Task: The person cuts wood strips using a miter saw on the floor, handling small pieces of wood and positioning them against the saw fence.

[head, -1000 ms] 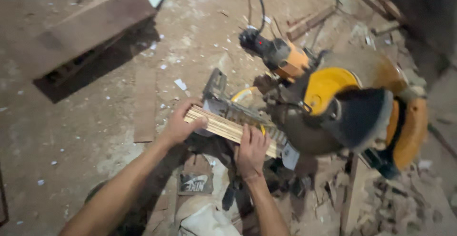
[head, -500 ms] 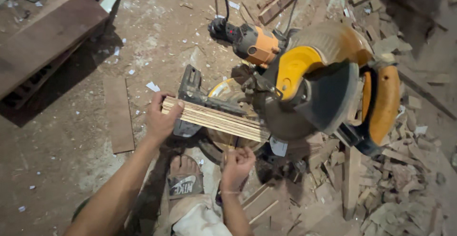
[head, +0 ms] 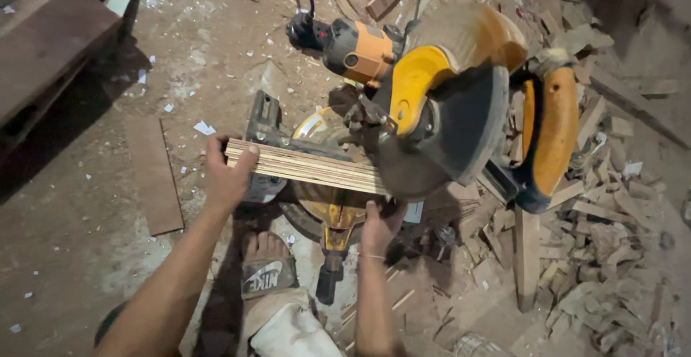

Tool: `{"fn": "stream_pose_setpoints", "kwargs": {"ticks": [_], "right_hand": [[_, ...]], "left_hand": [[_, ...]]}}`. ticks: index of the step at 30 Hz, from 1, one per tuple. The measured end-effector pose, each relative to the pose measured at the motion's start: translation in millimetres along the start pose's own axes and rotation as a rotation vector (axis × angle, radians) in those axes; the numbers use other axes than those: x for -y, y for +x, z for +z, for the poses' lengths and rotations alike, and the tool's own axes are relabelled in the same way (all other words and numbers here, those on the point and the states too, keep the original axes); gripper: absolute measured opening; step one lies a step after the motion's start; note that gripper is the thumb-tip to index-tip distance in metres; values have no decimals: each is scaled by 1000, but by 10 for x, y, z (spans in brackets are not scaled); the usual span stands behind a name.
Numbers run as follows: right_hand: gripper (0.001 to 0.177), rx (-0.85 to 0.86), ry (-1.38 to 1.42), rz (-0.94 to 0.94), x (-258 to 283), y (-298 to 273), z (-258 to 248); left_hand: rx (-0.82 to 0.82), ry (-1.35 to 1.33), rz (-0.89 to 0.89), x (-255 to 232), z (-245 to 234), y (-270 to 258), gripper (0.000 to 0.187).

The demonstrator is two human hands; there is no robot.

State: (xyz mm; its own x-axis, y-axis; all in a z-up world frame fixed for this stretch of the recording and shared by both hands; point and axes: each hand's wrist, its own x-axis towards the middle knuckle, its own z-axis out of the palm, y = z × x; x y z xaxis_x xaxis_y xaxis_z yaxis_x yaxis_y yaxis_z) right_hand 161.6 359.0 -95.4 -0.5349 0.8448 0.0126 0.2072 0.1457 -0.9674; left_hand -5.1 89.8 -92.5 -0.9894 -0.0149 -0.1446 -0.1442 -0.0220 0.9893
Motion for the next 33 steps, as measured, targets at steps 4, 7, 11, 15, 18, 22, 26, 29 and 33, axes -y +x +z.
{"fn": "stream_pose_setpoints", "kwargs": {"ticks": [4, 7, 11, 15, 18, 22, 26, 29, 33], "right_hand": [[67, 191, -230, -161, -29, 212, -74], [73, 137, -500, -247, -144, 253, -24], [71, 95, -478, -246, -308, 284, -11], [69, 146, -566, -289, -284, 304, -69], [68, 135, -404, -217, -184, 327, -8], [65, 93, -495, -266, -79, 306, -51], [65, 107, -359, -163, -66, 370, 65], [71, 99, -401, -296, -55, 362, 29], [72, 164, -431, -355, 17, 349, -12]], "left_hand": [[74, -65, 35, -36, -35, 58, 37], [133, -70, 57, -66, -75, 37, 42], [143, 8, 15, -24, -76, 39, 36], [205, 3, -87, 61, -112, 79, 37], [157, -11, 73, 127, -252, 136, 41], [-299, 589, -75, 202, -690, -99, 53], [-316, 1176, -36, 238, -1146, -330, 75], [-363, 1159, 19, 305, -1301, -352, 64], [-238, 755, -88, 314, -1299, -228, 67]]}}
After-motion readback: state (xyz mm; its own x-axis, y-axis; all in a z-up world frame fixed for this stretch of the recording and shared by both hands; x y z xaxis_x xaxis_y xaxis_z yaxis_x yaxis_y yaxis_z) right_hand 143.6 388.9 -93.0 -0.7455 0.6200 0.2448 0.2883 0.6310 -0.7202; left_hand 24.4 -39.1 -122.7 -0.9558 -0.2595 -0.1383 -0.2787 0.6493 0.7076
